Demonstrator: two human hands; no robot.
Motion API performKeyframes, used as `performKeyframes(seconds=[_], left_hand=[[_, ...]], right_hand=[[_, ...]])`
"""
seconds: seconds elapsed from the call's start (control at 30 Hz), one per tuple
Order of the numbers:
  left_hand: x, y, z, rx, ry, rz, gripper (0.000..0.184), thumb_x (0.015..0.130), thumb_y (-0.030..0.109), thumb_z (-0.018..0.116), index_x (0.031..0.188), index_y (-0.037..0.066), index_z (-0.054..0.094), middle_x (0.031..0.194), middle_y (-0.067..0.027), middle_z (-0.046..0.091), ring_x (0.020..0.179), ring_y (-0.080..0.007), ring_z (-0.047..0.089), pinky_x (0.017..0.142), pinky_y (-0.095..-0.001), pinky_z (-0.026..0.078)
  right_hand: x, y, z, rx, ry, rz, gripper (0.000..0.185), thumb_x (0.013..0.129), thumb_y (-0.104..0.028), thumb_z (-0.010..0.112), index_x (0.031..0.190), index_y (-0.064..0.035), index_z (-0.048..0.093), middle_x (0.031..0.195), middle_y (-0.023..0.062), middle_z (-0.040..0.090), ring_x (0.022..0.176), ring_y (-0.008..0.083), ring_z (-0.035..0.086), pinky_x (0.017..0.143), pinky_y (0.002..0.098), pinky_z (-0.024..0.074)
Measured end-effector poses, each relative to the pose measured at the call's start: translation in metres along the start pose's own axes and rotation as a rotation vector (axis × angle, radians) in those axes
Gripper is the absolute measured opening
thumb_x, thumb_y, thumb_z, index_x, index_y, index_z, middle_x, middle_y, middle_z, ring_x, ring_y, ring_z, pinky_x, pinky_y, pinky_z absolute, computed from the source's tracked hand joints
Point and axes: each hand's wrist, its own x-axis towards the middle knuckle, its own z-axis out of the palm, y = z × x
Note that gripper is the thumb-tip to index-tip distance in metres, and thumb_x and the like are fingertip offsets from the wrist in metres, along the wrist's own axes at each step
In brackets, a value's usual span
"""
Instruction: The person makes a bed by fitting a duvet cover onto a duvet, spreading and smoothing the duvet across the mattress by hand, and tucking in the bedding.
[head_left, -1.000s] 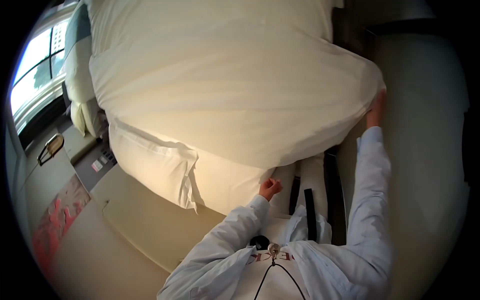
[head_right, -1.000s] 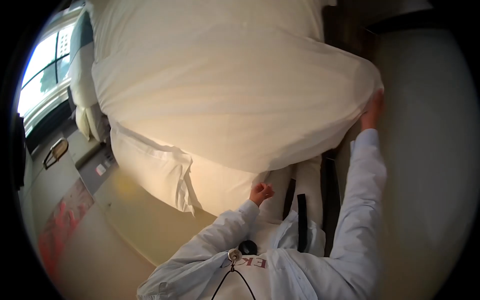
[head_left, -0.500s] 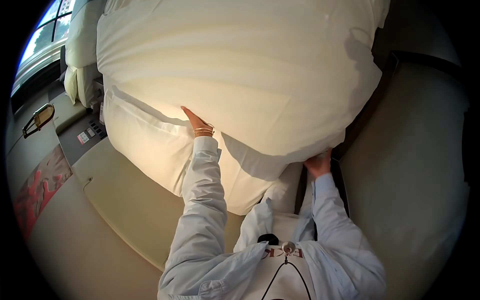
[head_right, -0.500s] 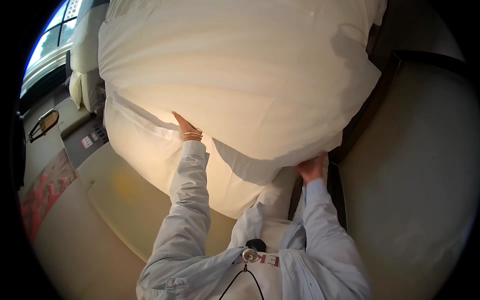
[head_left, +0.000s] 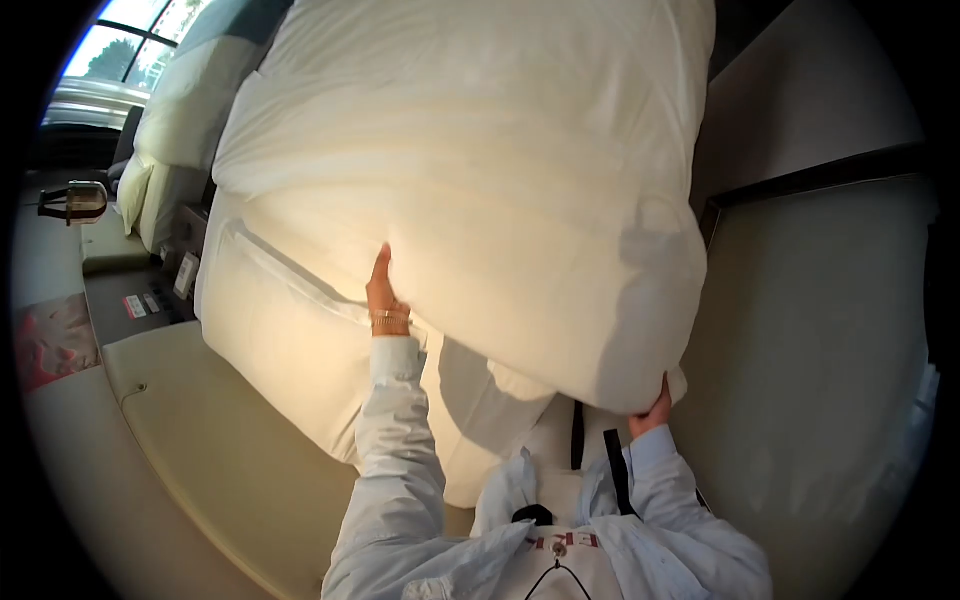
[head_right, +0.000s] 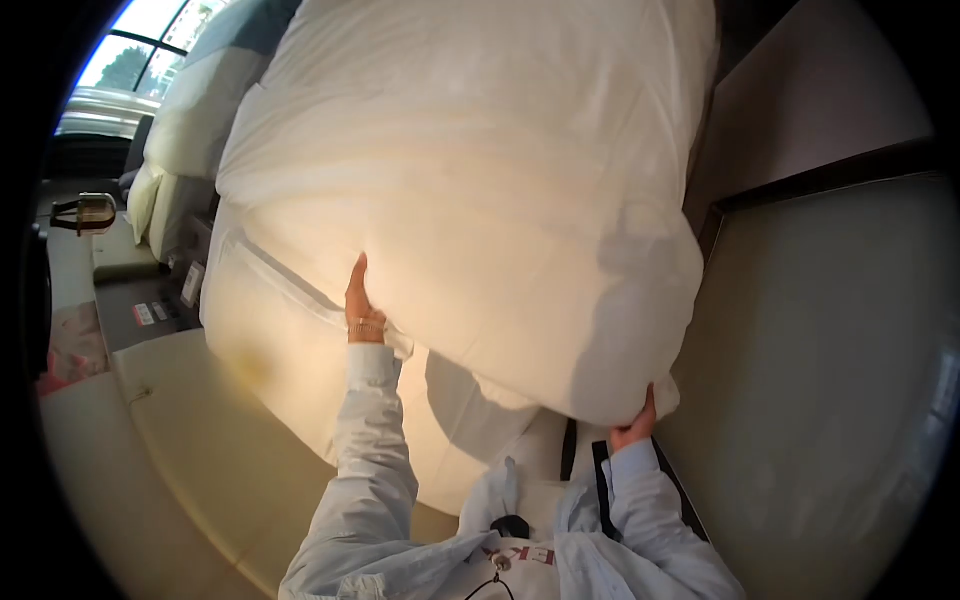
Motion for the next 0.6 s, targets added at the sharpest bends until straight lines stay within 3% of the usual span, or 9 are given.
performKeyframes(seconds=[0.07, 0.17, 0.27, 0.33, 0.37, 0.43, 0.5, 0.57, 0.6], left_hand=[[-0.023, 0.02, -0.008, -0.058, 0.05, 0.022, 0.042, 0.074, 0.022, 0.06, 0.104, -0.005, 0.049, 0.098, -0.0137, 0.056, 0.085, -0.0245, 0.056, 0.072, -0.0335, 0.048], [-0.059, 0.046, -0.04, -0.224, -0.067, -0.044, 0.04, 0.077, 0.021, 0.056, 0.106, -0.006, 0.047, 0.1, -0.0153, 0.055, 0.085, -0.0252, 0.056, 0.071, -0.0335, 0.048], [-0.068, 0.037, -0.08, -0.139, -0.068, 0.023, 0.044, 0.078, 0.023, 0.054, 0.109, -0.007, 0.044, 0.103, -0.0177, 0.054, 0.084, -0.0263, 0.057, 0.07, -0.0355, 0.049], [-0.051, 0.001, -0.12, 0.076, 0.216, 0.061, 0.049, 0.078, 0.027, 0.055, 0.111, -0.007, 0.043, 0.102, -0.0197, 0.054, 0.084, -0.0258, 0.057, 0.071, -0.0336, 0.048], [-0.051, -0.013, -0.131, 0.745, 0.162, 0.088, 0.061, 0.074, 0.036, 0.057, 0.112, -0.008, 0.041, 0.1, -0.0193, 0.054, 0.085, -0.0258, 0.056, 0.074, -0.0324, 0.047], [-0.011, -0.085, -0.162, 1.262, 0.374, 0.136, 0.063, 0.072, 0.04, 0.06, 0.109, -0.008, 0.044, 0.092, -0.017, 0.057, 0.08, -0.0223, 0.055, 0.07, -0.0288, 0.045], [-0.003, -0.137, -0.172, 0.945, 0.539, 0.141, 0.054, 0.071, 0.036, 0.064, 0.101, -0.008, 0.051, 0.082, -0.0135, 0.059, 0.07, -0.0178, 0.056, 0.06, -0.0262, 0.045], [-0.018, -0.132, -0.152, 0.795, 0.438, 0.096, 0.056, 0.068, 0.037, 0.067, 0.097, -0.009, 0.052, 0.077, -0.0119, 0.059, 0.067, -0.0169, 0.056, 0.057, -0.0261, 0.044], [-0.017, -0.128, -0.147, 0.442, 0.362, 0.051, 0.056, 0.066, 0.038, 0.069, 0.094, -0.009, 0.053, 0.076, -0.011, 0.058, 0.066, -0.0165, 0.056, 0.055, -0.0257, 0.044]], right_hand=[[-0.031, 0.001, 0.008, 0.016, -0.1, 0.006, 0.038, 0.084, -0.036, 0.042, 0.112, -0.0106, 0.046, 0.11, 0.0044, 0.052, 0.101, 0.0222, 0.048, 0.087, 0.0368, 0.0397], [-0.065, 0.024, 0.003, -0.061, -0.083, 0.047, 0.04, 0.084, -0.038, 0.041, 0.114, -0.0118, 0.045, 0.111, 0.0037, 0.051, 0.102, 0.022, 0.047, 0.088, 0.0373, 0.0384], [-0.08, 0.05, -0.019, -0.086, 0.09, 0.099, 0.042, 0.084, -0.04, 0.041, 0.114, -0.0118, 0.045, 0.113, 0.0039, 0.049, 0.103, 0.0224, 0.047, 0.088, 0.0379, 0.0381], [-0.06, 0.06, -0.056, -0.076, 0.203, 0.092, 0.045, 0.083, -0.042, 0.042, 0.115, -0.0113, 0.044, 0.114, 0.0043, 0.048, 0.104, 0.0238, 0.046, 0.089, 0.0385, 0.0374], [-0.045, 0.057, -0.07, -0.11, 0.202, 0.119, 0.045, 0.083, -0.042, 0.042, 0.115, -0.0113, 0.044, 0.114, 0.0043, 0.048, 0.104, 0.0238, 0.046, 0.089, 0.0385, 0.0374], [-0.009, 0.049, -0.089, -0.102, 0.133, 0.113, 0.048, 0.082, -0.044, 0.044, 0.116, -0.0105, 0.042, 0.115, 0.005, 0.047, 0.105, 0.0247, 0.044, 0.089, 0.0395, 0.0366], [0.02, 0.044, -0.095, -0.178, 0.105, 0.135, 0.049, 0.081, -0.044, 0.044, 0.117, -0.0109, 0.041, 0.117, 0.0054, 0.045, 0.106, 0.0254, 0.043, 0.089, 0.0406, 0.0357], [0.04, 0.048, -0.1, -0.23, 0.081, 0.142, 0.05, 0.081, -0.045, 0.044, 0.117, -0.0112, 0.041, 0.118, 0.0057, 0.044, 0.107, 0.026, 0.041, 0.09, 0.0418, 0.0347], [0.045, 0.053, -0.103, -0.183, 0.147, 0.224, 0.051, 0.081, -0.047, 0.044, 0.118, -0.0118, 0.04, 0.119, 0.0064, 0.043, 0.108, 0.0268, 0.04, 0.09, 0.0437, 0.0339]])
